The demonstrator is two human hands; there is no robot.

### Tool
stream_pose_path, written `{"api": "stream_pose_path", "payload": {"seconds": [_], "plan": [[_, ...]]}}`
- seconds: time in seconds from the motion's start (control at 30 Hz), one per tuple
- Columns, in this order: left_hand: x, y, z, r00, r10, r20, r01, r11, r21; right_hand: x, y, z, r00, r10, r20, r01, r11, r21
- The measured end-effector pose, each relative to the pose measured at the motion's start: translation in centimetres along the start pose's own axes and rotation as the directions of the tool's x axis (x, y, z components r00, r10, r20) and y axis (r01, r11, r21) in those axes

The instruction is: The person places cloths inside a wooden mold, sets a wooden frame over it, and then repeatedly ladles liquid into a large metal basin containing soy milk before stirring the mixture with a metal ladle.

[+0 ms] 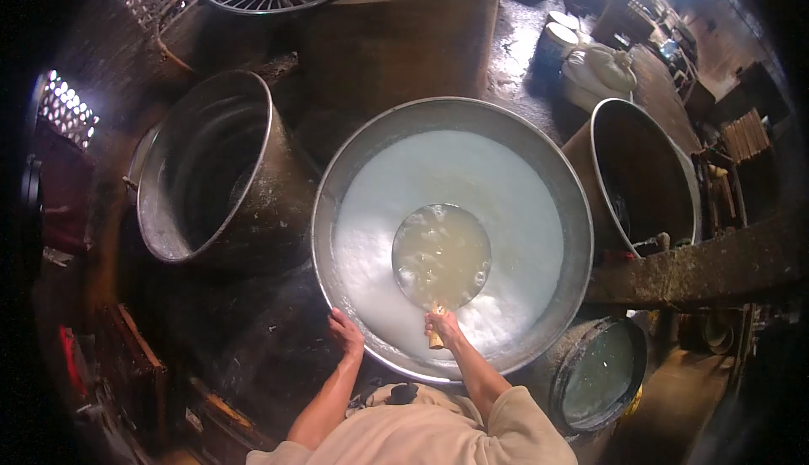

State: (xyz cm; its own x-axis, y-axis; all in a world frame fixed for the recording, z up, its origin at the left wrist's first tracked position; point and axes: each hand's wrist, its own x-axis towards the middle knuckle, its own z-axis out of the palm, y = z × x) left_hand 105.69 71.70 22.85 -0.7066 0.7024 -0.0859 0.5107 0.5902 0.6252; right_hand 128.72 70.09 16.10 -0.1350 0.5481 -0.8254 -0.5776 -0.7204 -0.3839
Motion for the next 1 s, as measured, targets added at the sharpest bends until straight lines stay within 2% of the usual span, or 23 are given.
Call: {"api": "stream_pose_path", "payload": {"seconds": [0.13, 0.27, 0.33, 0.4, 0.47, 0.5, 0.53, 0.57, 0.6, 0.63, 0.67, 0.73, 0.8, 0.83, 0.87, 0.93, 1.0], "plan": [[-0.5, 1.8, -1.2, 0.999, -0.039, -0.003, 0.039, 0.999, 0.025, 2.1, 0.6, -1.0, 0.996, -0.012, -0.089, 0.008, 0.999, -0.051], [-0.2, -0.3, 0.3, 0.999, -0.032, -0.023, 0.032, 0.999, 0.011, 2.0, -0.4, -4.7, 0.984, -0.086, -0.155, 0.056, 0.981, -0.188], [-0.2, 0.3, -0.1, 0.998, -0.062, 0.008, 0.063, 0.998, -0.016, 1.8, -1.3, -7.9, 0.959, -0.134, -0.249, 0.076, 0.97, -0.231], [-0.2, 0.3, -0.1, 0.999, -0.051, 0.02, 0.051, 0.999, -0.007, 1.6, -3.4, -12.0, 0.889, -0.244, -0.387, 0.029, 0.875, -0.483], [-0.2, 0.2, -0.2, 1.0, -0.019, 0.016, 0.019, 1.0, -0.021, -2.0, -7.1, -13.1, 0.709, -0.492, -0.504, 0.089, 0.772, -0.629], [-0.2, 0.2, -0.4, 1.0, 0.005, 0.01, -0.005, 0.999, -0.04, -3.5, -8.9, -14.5, 0.58, -0.597, -0.555, 0.032, 0.697, -0.716], [-0.3, 0.2, -0.4, 0.999, 0.032, 0.009, -0.031, 0.998, -0.06, -5.1, -10.7, -16.3, 0.497, -0.734, -0.463, 0.027, 0.547, -0.837], [0.0, -0.6, 0.0, 0.999, 0.044, 0.002, -0.044, 0.996, -0.073, -6.5, -12.0, -18.1, 0.271, -0.931, -0.246, -0.029, 0.247, -0.969], [0.2, -1.2, 0.6, 0.998, 0.056, -0.005, -0.057, 0.995, -0.086, -11.6, -14.1, -16.7, 0.243, -0.9, -0.362, 0.01, 0.376, -0.927], [-0.5, -0.1, -0.2, 0.998, 0.049, -0.025, -0.051, 0.995, -0.086, -14.4, -15.2, -18.0, 0.143, -0.924, -0.355, -0.01, 0.358, -0.934], [-1.2, 1.3, -1.2, 0.998, 0.047, -0.045, -0.05, 0.995, -0.085, -17.0, -15.4, -19.9, 0.056, -0.943, -0.327, 0.103, 0.331, -0.938], [1.0, -2.2, 0.9, 0.999, 0.048, 0.003, -0.047, 0.995, -0.09, -23.8, -15.2, -22.4, -0.033, -0.916, -0.4, 0.304, 0.372, -0.877], [-0.2, -0.3, -0.9, 0.98, -0.092, 0.174, 0.117, 0.982, -0.145, -27.7, -12.6, -28.5, -0.156, -0.889, -0.431, 0.138, 0.413, -0.9], [0.0, -1.0, -0.1, 0.984, -0.103, 0.145, 0.121, 0.986, -0.118, -29.6, -11.0, -31.5, -0.212, -0.873, -0.439, 0.05, 0.439, -0.897], [0.1, -2.3, 0.4, 0.987, -0.114, 0.111, 0.125, 0.988, -0.093, -30.8, -9.0, -35.2, -0.237, -0.816, -0.527, -0.005, 0.544, -0.839], [-1.1, -3.6, 0.6, 0.978, -0.142, 0.152, 0.182, 0.938, -0.295, -32.3, -4.7, -42.3, -0.284, -0.687, -0.669, -0.095, 0.714, -0.694], [-3.4, -4.1, -1.0, 0.957, -0.087, 0.277, 0.179, 0.928, -0.327, -34.7, -1.6, -46.5, -0.329, -0.675, -0.66, -0.113, 0.722, -0.682]]}}
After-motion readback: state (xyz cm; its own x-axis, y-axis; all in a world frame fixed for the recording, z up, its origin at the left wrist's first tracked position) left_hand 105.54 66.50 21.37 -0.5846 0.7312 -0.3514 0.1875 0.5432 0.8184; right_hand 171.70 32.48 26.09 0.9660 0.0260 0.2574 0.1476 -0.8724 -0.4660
